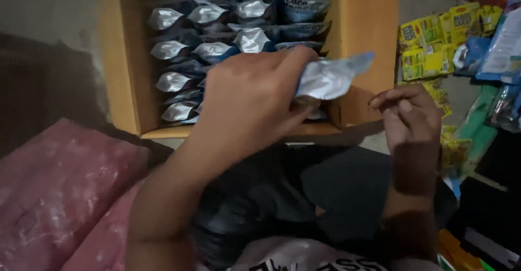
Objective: Sorting and arranging pouches of coconut cream into a cardboard box.
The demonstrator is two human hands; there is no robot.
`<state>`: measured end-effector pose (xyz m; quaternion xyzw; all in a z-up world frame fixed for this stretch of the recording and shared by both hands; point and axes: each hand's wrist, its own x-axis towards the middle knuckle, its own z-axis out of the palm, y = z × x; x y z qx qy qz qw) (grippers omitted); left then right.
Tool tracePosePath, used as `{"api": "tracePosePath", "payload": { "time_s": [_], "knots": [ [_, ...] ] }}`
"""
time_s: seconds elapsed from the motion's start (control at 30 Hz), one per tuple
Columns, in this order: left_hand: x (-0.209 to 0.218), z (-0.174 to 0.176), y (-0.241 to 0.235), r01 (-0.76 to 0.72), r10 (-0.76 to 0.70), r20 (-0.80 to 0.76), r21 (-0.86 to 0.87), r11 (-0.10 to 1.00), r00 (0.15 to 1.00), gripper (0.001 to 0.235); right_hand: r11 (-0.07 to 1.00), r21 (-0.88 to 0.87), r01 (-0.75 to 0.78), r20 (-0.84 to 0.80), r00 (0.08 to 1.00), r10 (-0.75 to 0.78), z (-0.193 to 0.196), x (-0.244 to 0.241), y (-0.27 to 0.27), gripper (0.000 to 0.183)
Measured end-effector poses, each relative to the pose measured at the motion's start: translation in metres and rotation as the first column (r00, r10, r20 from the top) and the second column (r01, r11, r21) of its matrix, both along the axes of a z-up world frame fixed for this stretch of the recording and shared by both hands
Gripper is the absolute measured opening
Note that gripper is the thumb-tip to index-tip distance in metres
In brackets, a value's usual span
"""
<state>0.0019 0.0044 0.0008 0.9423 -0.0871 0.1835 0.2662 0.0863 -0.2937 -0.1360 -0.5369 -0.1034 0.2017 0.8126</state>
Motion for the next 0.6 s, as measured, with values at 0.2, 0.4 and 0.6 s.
{"api": "tracePosePath", "payload": {
  "time_s": [0.2, 0.4, 0.6],
  "knots": [
    [-0.001, 0.007, 0.012, -0.129, 0.129, 0.009, -0.008, 0.992, 0.992, 0.045, 0.992, -0.120, -0.048, -0.007, 0.999, 0.048, -0.015, -0.005, 0.006, 0.022],
    [0.002, 0.017, 0.014, -0.204, 0.188, -0.114, -0.144, 0.968, 0.975, 0.049, 0.947, -0.320, 0.010, 0.335, 0.936, 0.103, -0.019, -0.010, 0.016, 0.011],
    [-0.003, -0.002, 0.027, -0.117, 0.103, -0.065, -0.280, 0.953, 0.993, 0.038, 0.908, -0.364, 0.209, 0.169, 0.973, -0.157, -0.028, 0.012, 0.013, 0.010]
  ]
}}
